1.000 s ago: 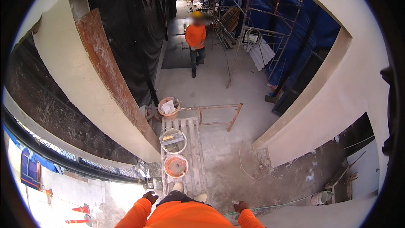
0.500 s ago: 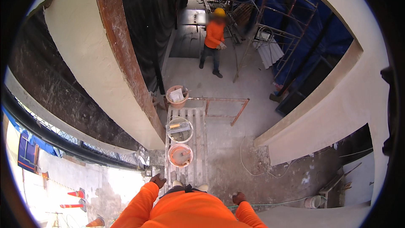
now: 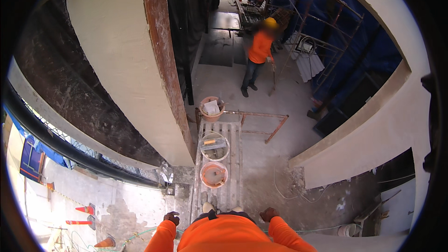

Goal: The person scoops plaster from a bucket with a trowel and applies it to a wall section using a trowel. They smooth the surface repeatedly, then move to a different wall area and continue applying and smoothing plaster.

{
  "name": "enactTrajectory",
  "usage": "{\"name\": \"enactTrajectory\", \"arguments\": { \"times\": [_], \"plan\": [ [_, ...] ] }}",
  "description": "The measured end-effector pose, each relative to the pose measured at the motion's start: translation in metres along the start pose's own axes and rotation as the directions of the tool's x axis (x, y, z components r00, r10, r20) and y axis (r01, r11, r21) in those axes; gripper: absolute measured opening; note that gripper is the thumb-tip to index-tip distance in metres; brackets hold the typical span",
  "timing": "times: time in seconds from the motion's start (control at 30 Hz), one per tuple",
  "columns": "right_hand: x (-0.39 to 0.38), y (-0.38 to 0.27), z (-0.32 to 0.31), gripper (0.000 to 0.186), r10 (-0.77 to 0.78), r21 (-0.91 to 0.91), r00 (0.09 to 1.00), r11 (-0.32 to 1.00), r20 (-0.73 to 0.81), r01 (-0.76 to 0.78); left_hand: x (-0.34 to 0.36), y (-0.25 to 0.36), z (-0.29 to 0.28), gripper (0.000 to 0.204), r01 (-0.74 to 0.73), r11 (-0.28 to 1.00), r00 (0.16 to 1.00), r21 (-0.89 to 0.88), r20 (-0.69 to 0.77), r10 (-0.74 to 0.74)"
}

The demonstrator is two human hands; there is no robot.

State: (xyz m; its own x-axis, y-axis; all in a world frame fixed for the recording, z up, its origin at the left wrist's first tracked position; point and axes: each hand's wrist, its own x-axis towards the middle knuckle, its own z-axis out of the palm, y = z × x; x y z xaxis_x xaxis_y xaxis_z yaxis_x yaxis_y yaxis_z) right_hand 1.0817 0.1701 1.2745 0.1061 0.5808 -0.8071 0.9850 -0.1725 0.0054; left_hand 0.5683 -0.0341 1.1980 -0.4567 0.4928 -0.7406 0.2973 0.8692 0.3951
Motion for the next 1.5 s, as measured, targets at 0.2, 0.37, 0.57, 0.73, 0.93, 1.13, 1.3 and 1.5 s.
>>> {"name": "enactTrajectory", "arguments": {
  "times": [0.2,0.37,0.57,0.73,0.93,1.13,1.3,1.5],
  "plan": [
    [0.018,-0.068,-0.027,0.053,-0.165,-0.253,0.986,0.954,0.007,0.161,-0.029,-0.014,-0.013,0.043,0.023,0.999,0.988,0.047,-0.157,-0.015],
    [0.039,-0.107,-0.040,0.050,-0.333,-0.401,0.942,0.857,0.048,0.324,-0.054,-0.024,-0.019,0.043,0.185,0.981,0.956,-0.063,-0.220,-0.195],
    [0.097,-0.137,-0.049,0.050,-0.499,-0.378,0.866,0.795,0.037,0.474,-0.067,-0.055,0.000,0.044,0.162,0.978,0.938,-0.132,-0.288,-0.194],
    [0.101,-0.158,-0.063,0.039,-0.586,-0.347,0.804,0.777,-0.095,0.525,-0.075,-0.057,0.015,0.047,0.212,0.957,0.950,-0.199,-0.187,-0.249],
    [0.096,-0.156,-0.075,0.056,-0.539,-0.328,0.840,0.784,0.060,0.526,-0.065,-0.036,0.012,0.042,0.156,0.958,0.955,-0.241,-0.212,-0.209],
    [0.107,-0.111,-0.065,0.051,-0.457,-0.356,0.886,0.817,0.080,0.453,-0.019,-0.031,-0.005,0.020,0.176,0.964,0.961,-0.200,-0.178,-0.213],
    [0.163,-0.058,-0.037,0.056,-0.487,-0.556,0.862,0.681,0.141,0.476,0.018,-0.041,-0.005,0.021,-0.004,0.967,0.956,-0.255,-0.284,-0.071],
    [0.097,-0.040,-0.034,0.049,-0.437,-0.210,0.872,0.894,-0.222,0.395,0.052,-0.049,-0.018,0.023,-0.153,0.983,0.978,0.101,-0.125,0.165]
  ]
}}
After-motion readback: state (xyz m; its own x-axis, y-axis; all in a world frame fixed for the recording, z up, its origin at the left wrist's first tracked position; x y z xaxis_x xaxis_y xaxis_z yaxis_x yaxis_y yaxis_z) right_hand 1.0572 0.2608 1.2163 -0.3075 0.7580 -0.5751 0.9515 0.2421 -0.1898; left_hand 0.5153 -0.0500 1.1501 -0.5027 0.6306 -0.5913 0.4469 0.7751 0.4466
